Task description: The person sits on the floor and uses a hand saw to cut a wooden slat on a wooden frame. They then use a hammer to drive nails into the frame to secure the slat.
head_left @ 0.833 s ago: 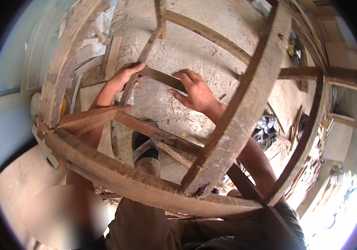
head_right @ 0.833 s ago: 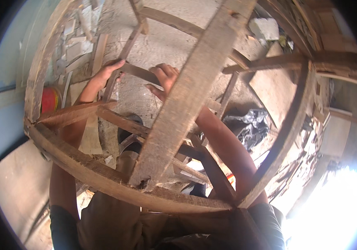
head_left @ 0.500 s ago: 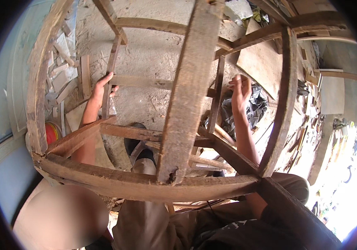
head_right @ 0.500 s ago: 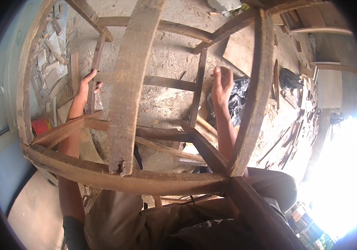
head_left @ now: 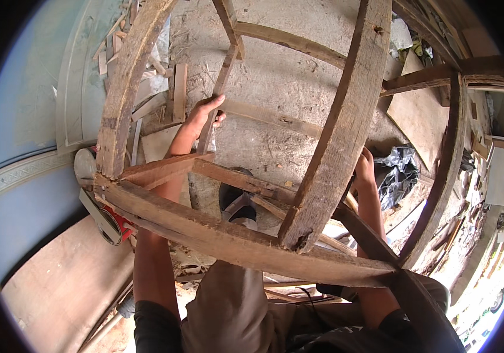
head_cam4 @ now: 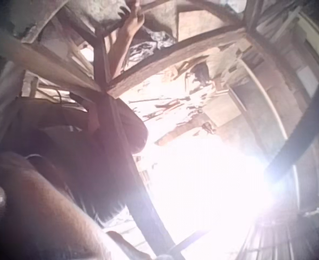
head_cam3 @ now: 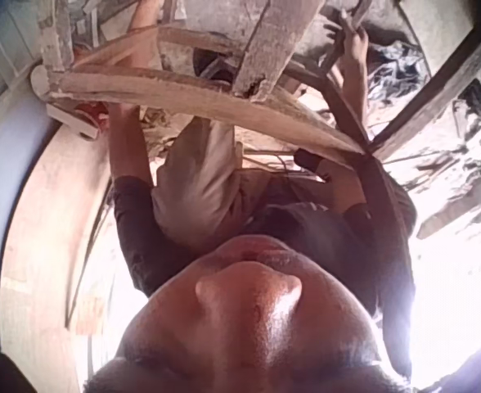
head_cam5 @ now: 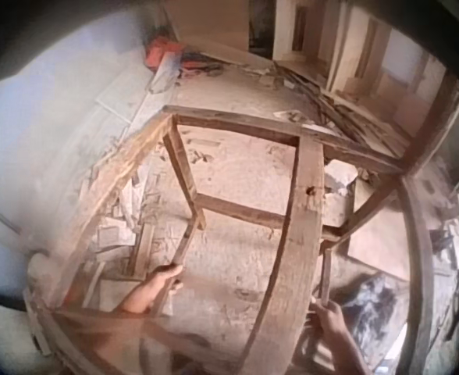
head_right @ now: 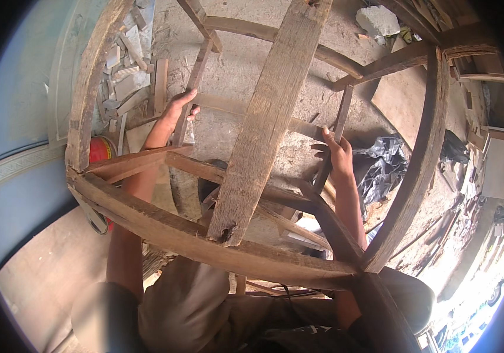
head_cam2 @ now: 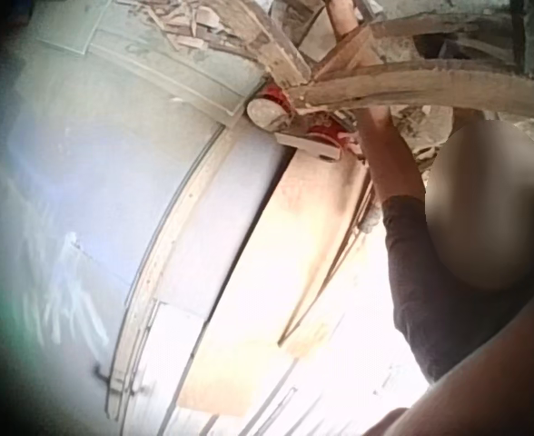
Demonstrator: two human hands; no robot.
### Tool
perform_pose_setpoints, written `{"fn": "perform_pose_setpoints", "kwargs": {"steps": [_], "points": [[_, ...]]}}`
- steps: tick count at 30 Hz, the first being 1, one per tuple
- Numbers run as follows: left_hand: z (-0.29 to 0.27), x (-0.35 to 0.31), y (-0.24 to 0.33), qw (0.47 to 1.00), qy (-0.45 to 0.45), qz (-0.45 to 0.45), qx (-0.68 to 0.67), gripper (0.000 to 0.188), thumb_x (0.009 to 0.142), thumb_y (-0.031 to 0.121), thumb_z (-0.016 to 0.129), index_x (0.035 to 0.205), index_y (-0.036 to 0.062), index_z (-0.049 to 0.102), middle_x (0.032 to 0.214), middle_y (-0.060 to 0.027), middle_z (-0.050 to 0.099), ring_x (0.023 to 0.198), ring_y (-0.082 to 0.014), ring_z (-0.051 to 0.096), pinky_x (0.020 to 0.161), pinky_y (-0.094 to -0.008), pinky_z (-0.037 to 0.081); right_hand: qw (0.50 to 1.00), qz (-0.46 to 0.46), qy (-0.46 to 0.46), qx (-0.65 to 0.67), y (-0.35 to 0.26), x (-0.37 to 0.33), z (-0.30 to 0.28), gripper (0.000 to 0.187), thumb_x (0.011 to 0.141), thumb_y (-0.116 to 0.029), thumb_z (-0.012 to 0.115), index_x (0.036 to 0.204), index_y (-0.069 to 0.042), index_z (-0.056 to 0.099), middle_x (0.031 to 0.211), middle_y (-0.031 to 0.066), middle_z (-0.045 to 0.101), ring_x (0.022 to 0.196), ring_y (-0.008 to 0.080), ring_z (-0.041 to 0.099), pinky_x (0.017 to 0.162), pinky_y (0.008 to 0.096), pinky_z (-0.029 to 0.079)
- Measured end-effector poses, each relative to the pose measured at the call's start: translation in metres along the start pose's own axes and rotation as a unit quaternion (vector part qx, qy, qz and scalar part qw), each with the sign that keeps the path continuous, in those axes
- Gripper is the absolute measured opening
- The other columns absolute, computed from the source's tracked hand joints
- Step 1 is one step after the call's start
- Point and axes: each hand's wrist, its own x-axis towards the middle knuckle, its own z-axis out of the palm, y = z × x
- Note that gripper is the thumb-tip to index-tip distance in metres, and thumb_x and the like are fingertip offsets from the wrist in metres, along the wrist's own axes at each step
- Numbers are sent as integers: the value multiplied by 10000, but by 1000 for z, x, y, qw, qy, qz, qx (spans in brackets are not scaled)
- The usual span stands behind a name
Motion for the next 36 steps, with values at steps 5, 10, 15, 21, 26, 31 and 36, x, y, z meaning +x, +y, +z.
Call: {"fn": "perform_pose_setpoints", "kwargs": {"steps": [5,10,15,21,26,31,36], "points": [[6,-9,13,994,67,-34,77,359,891,388,658,962,48,565,762,-50,547,565,-103,495,455,-248,372,999,13,28,30,11,9,3,277,868,-330,719,815,-90,589,615,-16,516,503,77,498,446,236,360],[6,1,4,991,56,-27,115,367,896,389,653,955,35,577,738,-49,562,548,-99,491,472,-245,381,999,-20,45,20,17,10,-1,281,872,-324,717,759,-120,559,553,-43,460,470,58,432,440,232,321],[-7,3,-9,999,-24,25,13,262,896,282,666,966,42,589,779,-36,579,682,-130,567,540,-265,425,999,-29,19,17,26,15,-12,260,873,-304,717,817,-75,606,646,-29,541,559,63,481,529,235,372],[-23,6,-21,999,-44,24,-3,187,901,189,645,1028,57,607,940,-59,637,896,-183,647,727,-336,554,995,-26,-73,61,14,2,-16,305,895,-199,680,1088,27,610,1009,86,660,916,176,646,888,325,509],[-26,9,-21,997,-64,32,-4,182,913,166,624,1038,35,603,940,-78,637,887,-209,650,779,-354,573,991,-11,-86,104,20,8,-18,301,922,-150,629,1151,39,583,1111,138,655,1039,234,638,968,373,482],[-26,11,-24,997,-59,59,1,211,908,168,631,1051,16,599,921,-89,637,869,-213,654,820,-375,576,988,-5,-85,126,23,13,-19,291,909,-138,639,1140,30,584,1101,135,656,1012,230,646,962,358,490],[-19,5,-16,998,-51,45,18,239,901,199,649,1049,18,597,923,-87,631,890,-198,641,812,-372,573,990,5,-80,117,18,9,-17,268,909,-126,640,1122,27,586,1097,127,652,1002,227,647,953,370,505]]}}
